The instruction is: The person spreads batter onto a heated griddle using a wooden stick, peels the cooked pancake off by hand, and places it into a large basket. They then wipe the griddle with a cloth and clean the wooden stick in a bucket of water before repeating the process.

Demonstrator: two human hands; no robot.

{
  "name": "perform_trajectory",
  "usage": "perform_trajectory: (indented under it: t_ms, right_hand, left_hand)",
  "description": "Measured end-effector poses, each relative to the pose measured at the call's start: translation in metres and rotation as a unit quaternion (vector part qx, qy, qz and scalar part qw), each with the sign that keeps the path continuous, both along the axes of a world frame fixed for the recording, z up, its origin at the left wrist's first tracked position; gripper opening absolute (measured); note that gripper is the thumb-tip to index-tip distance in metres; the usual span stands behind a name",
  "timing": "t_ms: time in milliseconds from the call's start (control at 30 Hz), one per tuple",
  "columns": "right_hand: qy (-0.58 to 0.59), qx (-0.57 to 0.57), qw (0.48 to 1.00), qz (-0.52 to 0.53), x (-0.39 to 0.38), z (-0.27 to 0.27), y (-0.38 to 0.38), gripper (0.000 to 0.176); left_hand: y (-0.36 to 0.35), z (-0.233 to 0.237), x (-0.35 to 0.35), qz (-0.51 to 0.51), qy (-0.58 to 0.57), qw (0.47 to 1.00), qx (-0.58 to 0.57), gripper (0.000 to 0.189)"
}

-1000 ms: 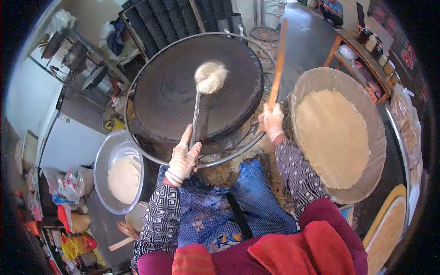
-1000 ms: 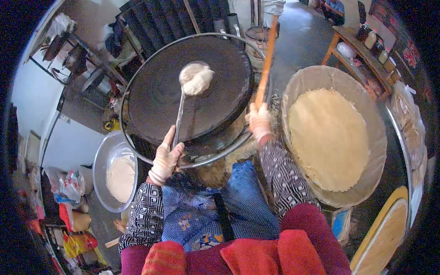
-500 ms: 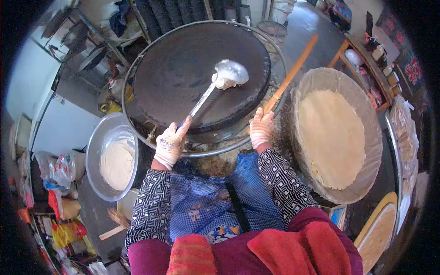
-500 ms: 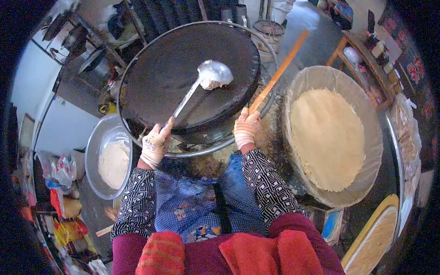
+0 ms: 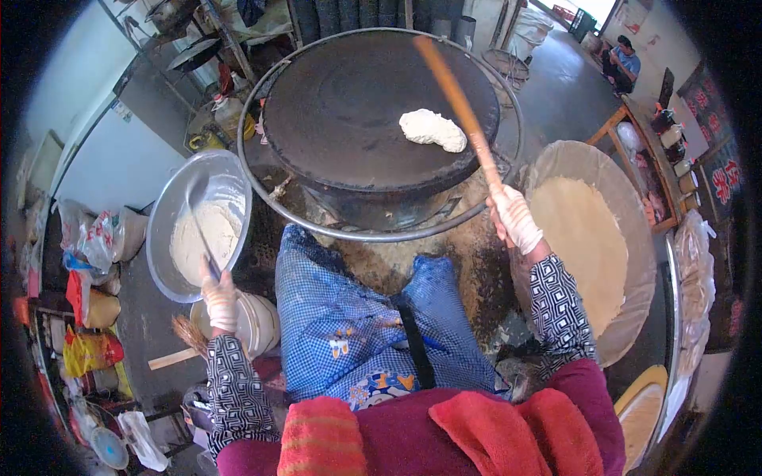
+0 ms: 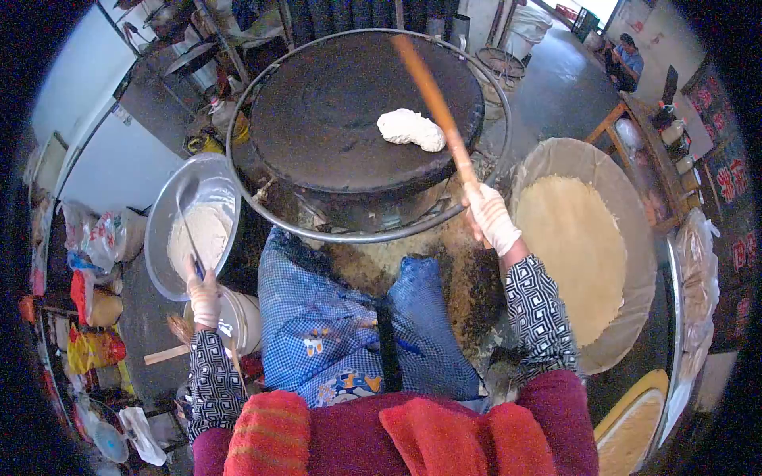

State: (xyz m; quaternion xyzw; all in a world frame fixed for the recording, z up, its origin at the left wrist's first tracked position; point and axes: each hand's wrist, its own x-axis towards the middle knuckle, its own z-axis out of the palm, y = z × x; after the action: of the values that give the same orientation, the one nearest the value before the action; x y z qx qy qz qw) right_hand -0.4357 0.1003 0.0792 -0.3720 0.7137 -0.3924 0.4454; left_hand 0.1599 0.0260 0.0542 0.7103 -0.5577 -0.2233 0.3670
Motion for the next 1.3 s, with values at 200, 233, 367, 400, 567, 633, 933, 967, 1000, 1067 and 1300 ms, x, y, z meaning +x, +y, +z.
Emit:
perform_trajectory:
  t_ms: [200, 233, 367, 400, 567, 633, 933, 967, 1000, 1067, 1300]
  right_hand:
    - [0.516, 0.015, 0.835, 0.192, 0.051, 0.003, -0.011, 0.039]
    - [0.526, 0.016, 0.831, 0.178, 0.047, -0.005, -0.017, 0.039]
    - [0.534, 0.025, 0.841, 0.086, 0.039, 0.0, -0.034, 0.041]
    - [0.535, 0.027, 0.841, 0.075, 0.046, 0.0, -0.037, 0.041]
    - [0.543, 0.023, 0.822, 0.171, 0.084, -0.02, -0.024, 0.043]
    - [0.557, 0.027, 0.824, 0.099, 0.048, -0.031, -0.035, 0.043]
    - [0.583, 0.063, 0.809, 0.042, 0.028, -0.038, -0.044, 0.044]
    - [0.589, 0.067, 0.804, 0.041, 0.028, -0.039, -0.049, 0.045]
    - [0.588, 0.07, 0.804, 0.054, 0.04, -0.029, -0.046, 0.045]
    - [0.591, 0.071, 0.8, 0.078, 0.063, -0.009, -0.044, 0.046]
    - [0.605, 0.044, 0.792, 0.067, 0.043, -0.027, -0.055, 0.045]
  left_hand:
    - [0.003, -0.055, 0.086, 0.006, -0.25, 0.94, 0.232, 0.055]
    - [-0.003, -0.069, 0.086, -0.027, -0.352, 0.913, 0.204, 0.055]
    - [-0.027, -0.005, -0.025, -0.172, -0.427, 0.884, -0.078, 0.046]
    - [-0.027, 0.023, -0.075, -0.217, -0.394, 0.886, -0.115, 0.036]
    - [0.0, 0.0, -0.254, -0.404, -0.34, 0.843, -0.102, 0.035]
    - [0.014, -0.02, -0.294, -0.443, -0.329, 0.833, -0.03, 0.045]
    - [0.015, -0.011, -0.311, -0.481, -0.307, 0.82, 0.042, 0.052]
    - [0.016, -0.013, -0.309, -0.479, -0.308, 0.821, 0.04, 0.053]
    - [0.016, -0.015, -0.307, -0.478, -0.308, 0.822, 0.038, 0.054]
    - [0.01, -0.013, -0.305, -0.474, -0.312, 0.822, 0.036, 0.055]
    - [0.007, -0.016, -0.286, -0.466, -0.32, 0.825, 0.008, 0.061]
